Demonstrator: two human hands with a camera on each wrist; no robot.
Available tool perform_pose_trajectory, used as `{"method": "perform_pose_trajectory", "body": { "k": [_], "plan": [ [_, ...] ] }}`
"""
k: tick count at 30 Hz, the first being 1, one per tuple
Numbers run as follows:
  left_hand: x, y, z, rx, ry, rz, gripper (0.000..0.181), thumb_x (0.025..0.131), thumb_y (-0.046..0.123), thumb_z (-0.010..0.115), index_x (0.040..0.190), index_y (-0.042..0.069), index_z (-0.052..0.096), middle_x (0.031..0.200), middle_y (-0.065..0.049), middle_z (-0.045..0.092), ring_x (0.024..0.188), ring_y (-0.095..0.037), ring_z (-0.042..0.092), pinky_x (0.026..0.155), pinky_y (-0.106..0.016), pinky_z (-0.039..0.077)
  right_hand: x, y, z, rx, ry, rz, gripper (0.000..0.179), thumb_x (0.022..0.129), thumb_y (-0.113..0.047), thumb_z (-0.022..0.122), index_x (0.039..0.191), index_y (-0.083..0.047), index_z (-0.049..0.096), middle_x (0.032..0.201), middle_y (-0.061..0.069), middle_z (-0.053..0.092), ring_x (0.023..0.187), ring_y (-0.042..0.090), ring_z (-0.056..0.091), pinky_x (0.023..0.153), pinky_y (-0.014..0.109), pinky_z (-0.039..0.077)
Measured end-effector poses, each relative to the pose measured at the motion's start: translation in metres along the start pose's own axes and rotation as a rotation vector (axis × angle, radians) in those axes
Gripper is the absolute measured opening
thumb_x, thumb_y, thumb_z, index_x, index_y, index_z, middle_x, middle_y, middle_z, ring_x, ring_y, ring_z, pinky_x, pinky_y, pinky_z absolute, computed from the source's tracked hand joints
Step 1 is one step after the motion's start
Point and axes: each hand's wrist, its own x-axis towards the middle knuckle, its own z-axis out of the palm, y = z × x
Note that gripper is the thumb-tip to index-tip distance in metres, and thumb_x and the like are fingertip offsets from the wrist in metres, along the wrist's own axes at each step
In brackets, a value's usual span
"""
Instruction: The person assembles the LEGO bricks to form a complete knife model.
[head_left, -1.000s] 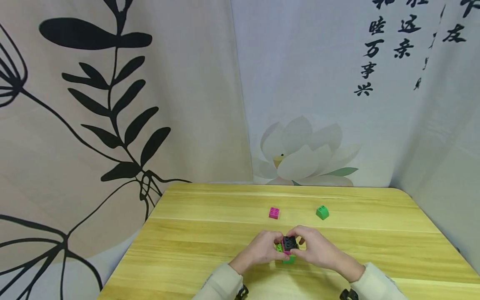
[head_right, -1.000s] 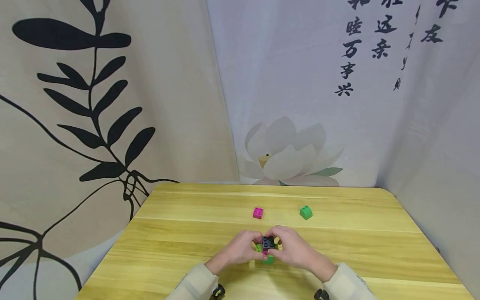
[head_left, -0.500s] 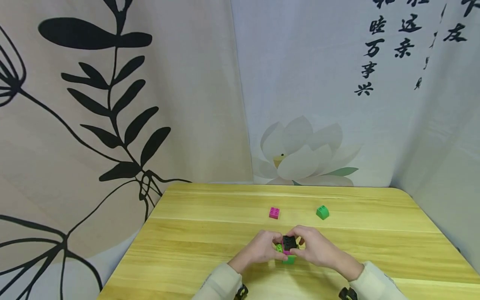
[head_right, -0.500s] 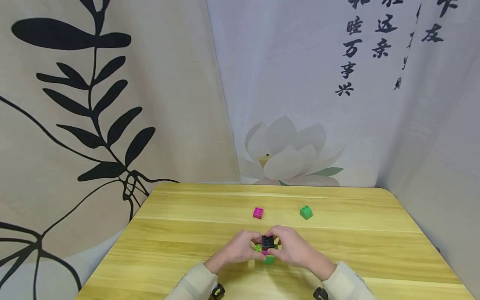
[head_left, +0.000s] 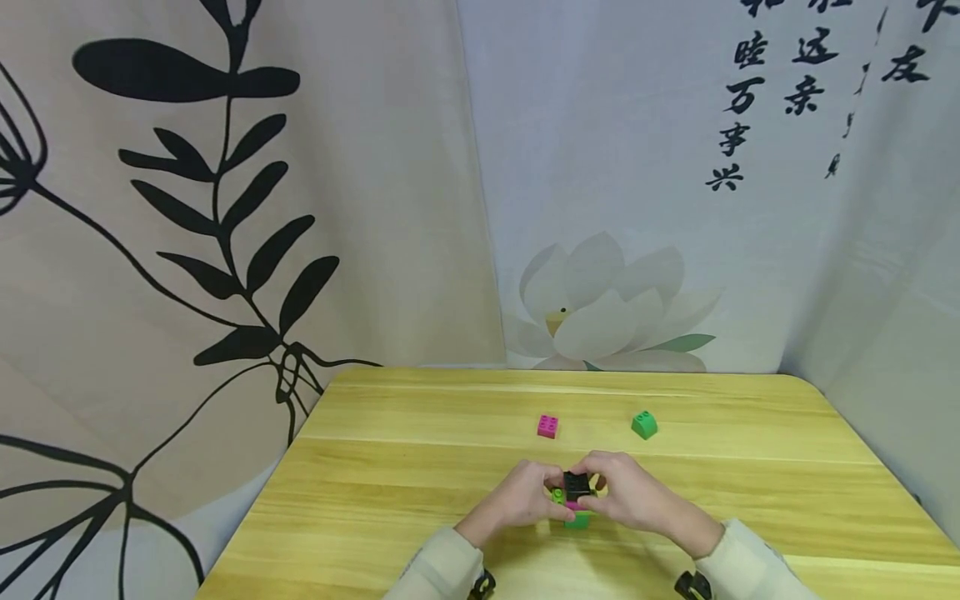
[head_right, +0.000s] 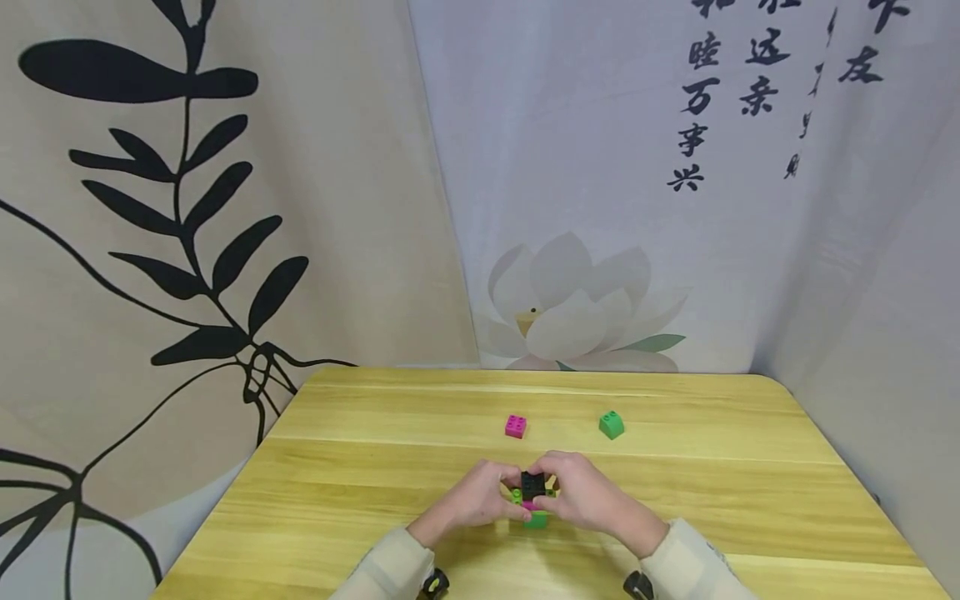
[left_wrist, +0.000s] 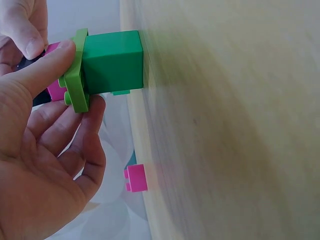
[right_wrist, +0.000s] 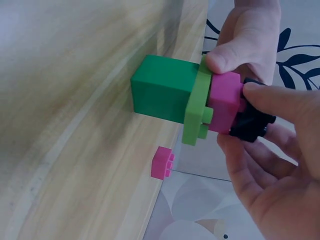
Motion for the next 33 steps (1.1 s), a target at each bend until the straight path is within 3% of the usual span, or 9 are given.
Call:
{"method": "perform_pose_trajectory", "body": {
  "k": [13,24,33],
  "plan": [
    [-0.0009,0.0009,0.0006,0.024,0.013,-0.006,0.026,0.071,0.023,0.084,0.092,0.015,0.070,0.084,0.011,0.068,0.067,0.001,0.053,0.059,-0.018,0.043,-0.0027,0.0009,0.0040,-0.075,0.048,-0.065,0.027,0.074,-0.008,0.079,0.099,-0.007,0.068,0.093,-0.004,0.064,0.080,0.005,0.058,0.065,0.022,0.052],
    [-0.0002,0.0006,-0.0001,0.026,0.010,-0.018,0.028,0.071,0.025,0.084,0.093,0.015,0.070,0.086,0.010,0.069,0.073,0.001,0.055,0.063,-0.019,0.045,-0.0026,0.0014,0.0027,-0.057,0.045,-0.017,0.027,0.074,-0.009,0.080,0.099,-0.009,0.068,0.093,-0.007,0.064,0.080,0.005,0.058,0.067,0.027,0.053],
    [-0.0003,-0.0002,-0.0005,0.027,0.011,-0.018,0.027,0.071,0.025,0.084,0.091,0.016,0.070,0.086,0.011,0.068,0.071,0.002,0.054,0.062,-0.018,0.045,-0.0035,0.0053,0.0057,0.034,0.062,0.020,0.026,0.075,-0.012,0.080,0.098,-0.013,0.068,0.095,-0.008,0.065,0.082,0.007,0.059,0.067,0.029,0.052]
  ]
}}
